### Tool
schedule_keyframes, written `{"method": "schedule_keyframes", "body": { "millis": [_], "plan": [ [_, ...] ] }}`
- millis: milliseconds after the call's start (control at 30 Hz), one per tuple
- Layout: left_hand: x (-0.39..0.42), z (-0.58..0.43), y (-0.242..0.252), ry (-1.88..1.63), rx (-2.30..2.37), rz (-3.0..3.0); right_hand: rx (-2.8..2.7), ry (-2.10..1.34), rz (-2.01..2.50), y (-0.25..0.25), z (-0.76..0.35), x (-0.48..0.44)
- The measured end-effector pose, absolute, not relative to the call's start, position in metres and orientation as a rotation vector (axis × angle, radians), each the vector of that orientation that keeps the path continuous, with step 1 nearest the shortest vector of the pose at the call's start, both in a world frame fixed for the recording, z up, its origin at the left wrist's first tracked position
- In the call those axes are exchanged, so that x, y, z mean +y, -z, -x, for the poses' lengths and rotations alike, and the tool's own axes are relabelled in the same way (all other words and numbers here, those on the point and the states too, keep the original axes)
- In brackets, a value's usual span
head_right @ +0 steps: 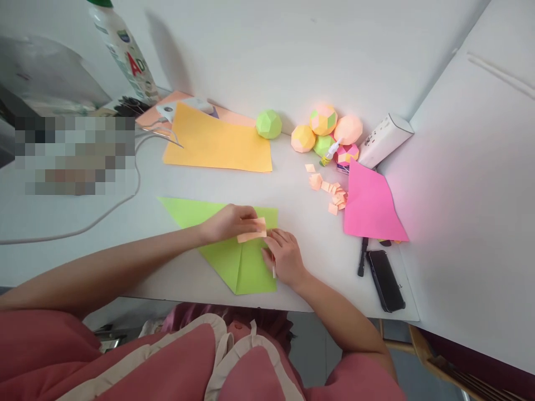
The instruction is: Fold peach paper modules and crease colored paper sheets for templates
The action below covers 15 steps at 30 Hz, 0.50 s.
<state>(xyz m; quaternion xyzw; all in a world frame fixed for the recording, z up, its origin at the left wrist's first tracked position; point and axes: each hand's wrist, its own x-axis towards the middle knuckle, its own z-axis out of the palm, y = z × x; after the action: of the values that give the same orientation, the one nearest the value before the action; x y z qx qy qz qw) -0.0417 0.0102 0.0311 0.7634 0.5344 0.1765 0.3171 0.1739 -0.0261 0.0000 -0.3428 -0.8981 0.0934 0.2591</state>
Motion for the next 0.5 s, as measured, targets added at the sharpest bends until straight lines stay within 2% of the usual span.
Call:
{"method": "schedule_keyframes", "body": {
  "millis": [133, 233, 400, 500],
  "plan": [
    [0.021, 0.021, -0.019, -0.299, 1.438, -2.171, -2.080, -0.497, 1.073, 0.002, -0.182, -0.015],
    [0.031, 0.015, -0.013, -0.220, 1.444, -2.245, -1.986, -0.468, 1.085, 0.002, -0.189, -0.004],
    [0.035, 0.016, -0.007, -0.181, 1.435, -2.315, -2.386, -0.242, 0.655, 0.000, -0.198, 0.021],
    [0.026, 0.021, 0.003, -0.357, 1.423, -2.364, -2.568, -0.179, 0.492, 0.002, -0.199, 0.031]
  ]
}}
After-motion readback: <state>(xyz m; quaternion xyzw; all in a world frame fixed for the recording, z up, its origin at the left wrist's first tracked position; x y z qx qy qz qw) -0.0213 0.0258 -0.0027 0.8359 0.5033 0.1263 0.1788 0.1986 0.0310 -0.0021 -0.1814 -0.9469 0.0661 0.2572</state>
